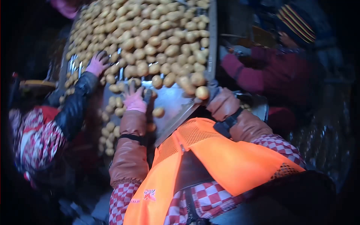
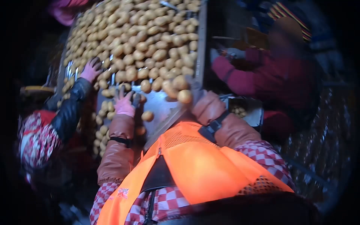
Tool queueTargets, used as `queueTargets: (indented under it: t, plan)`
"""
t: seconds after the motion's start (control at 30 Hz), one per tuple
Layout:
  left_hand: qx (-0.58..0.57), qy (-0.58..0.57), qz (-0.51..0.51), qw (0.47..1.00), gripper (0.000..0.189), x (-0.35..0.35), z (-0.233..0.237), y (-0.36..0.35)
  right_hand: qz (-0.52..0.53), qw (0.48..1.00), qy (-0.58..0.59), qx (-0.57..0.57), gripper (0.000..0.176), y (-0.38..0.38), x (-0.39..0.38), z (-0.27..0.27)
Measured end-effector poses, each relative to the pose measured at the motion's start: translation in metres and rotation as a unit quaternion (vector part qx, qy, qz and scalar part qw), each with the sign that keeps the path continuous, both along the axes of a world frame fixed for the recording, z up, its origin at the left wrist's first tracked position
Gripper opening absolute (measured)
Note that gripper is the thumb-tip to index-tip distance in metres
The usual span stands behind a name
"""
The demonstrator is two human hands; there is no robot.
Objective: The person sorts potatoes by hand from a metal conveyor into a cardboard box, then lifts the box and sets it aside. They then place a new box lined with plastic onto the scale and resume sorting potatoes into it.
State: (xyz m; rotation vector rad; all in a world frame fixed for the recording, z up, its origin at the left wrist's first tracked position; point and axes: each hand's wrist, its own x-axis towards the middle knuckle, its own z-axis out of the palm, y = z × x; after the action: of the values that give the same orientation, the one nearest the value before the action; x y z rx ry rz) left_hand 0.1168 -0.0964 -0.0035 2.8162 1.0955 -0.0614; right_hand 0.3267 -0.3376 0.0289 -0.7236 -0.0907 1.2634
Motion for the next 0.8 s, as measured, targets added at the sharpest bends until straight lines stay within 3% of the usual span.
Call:
queueTargets:
  t: [0.1, 0.13, 0.2, 0.23, 0.3, 0.4, 0.43, 0.5, 0.6, 0.67, 0.7, 0.77, 0.8]
  plan:
    - [0.003, 0.069, 0.038, 0.997, 0.058, -0.044, 0.001, -0.021, 0.016, 0.997, -0.026, -0.066, 0.061, 0.007, 0.001, 0.026]
    - [-0.004, 0.098, 0.027, 0.995, 0.056, -0.055, 0.014, -0.029, 0.036, 0.997, 0.019, -0.058, 0.064, 0.008, 0.004, 0.026]
    - [-0.003, 0.08, 0.05, 0.996, 0.054, -0.086, -0.003, -0.035, 0.086, 0.983, 0.16, -0.004, 0.071, 0.012, 0.014, 0.005]
    - [0.017, 0.04, 0.071, 0.996, 0.052, -0.099, -0.003, -0.039, 0.097, 0.981, 0.165, 0.004, 0.075, 0.014, 0.018, -0.001]
    - [0.056, -0.042, 0.113, 0.991, 0.048, -0.127, -0.003, -0.053, 0.056, 0.997, -0.009, -0.055, 0.072, 0.018, 0.021, -0.02]
    - [0.031, -0.089, 0.16, 0.982, 0.053, -0.173, -0.026, -0.059, 0.114, 0.989, -0.037, 0.089, 0.045, 0.035, 0.041, -0.006]
    - [0.022, -0.058, 0.173, 0.983, 0.06, -0.184, -0.03, -0.063, 0.121, 0.984, -0.053, 0.116, 0.036, 0.037, 0.048, 0.005]
    - [-0.023, -0.054, 0.206, 0.977, 0.063, -0.195, -0.022, -0.066, 0.014, 0.976, -0.218, 0.019, 0.021, 0.042, 0.046, 0.028]
    - [-0.077, -0.048, 0.282, 0.955, 0.066, -0.208, -0.014, -0.066, 0.113, 0.993, -0.033, 0.008, 0.032, 0.042, 0.12, -0.013]
    - [-0.091, -0.061, 0.339, 0.934, 0.065, -0.207, -0.02, -0.063, -0.008, 0.984, -0.08, -0.161, 0.025, 0.052, 0.122, -0.028]
    - [-0.092, -0.072, 0.365, 0.924, 0.063, -0.2, -0.025, -0.058, 0.044, 0.896, -0.408, -0.169, 0.025, 0.053, 0.139, -0.063]
    - [-0.089, -0.084, 0.387, 0.914, 0.057, -0.172, -0.014, -0.053, 0.059, 0.774, -0.593, -0.216, 0.027, 0.062, 0.109, -0.064]
    - [-0.064, -0.069, 0.341, 0.935, 0.055, -0.156, -0.014, -0.05, 0.084, 0.843, -0.477, -0.236, 0.026, 0.07, 0.082, -0.052]
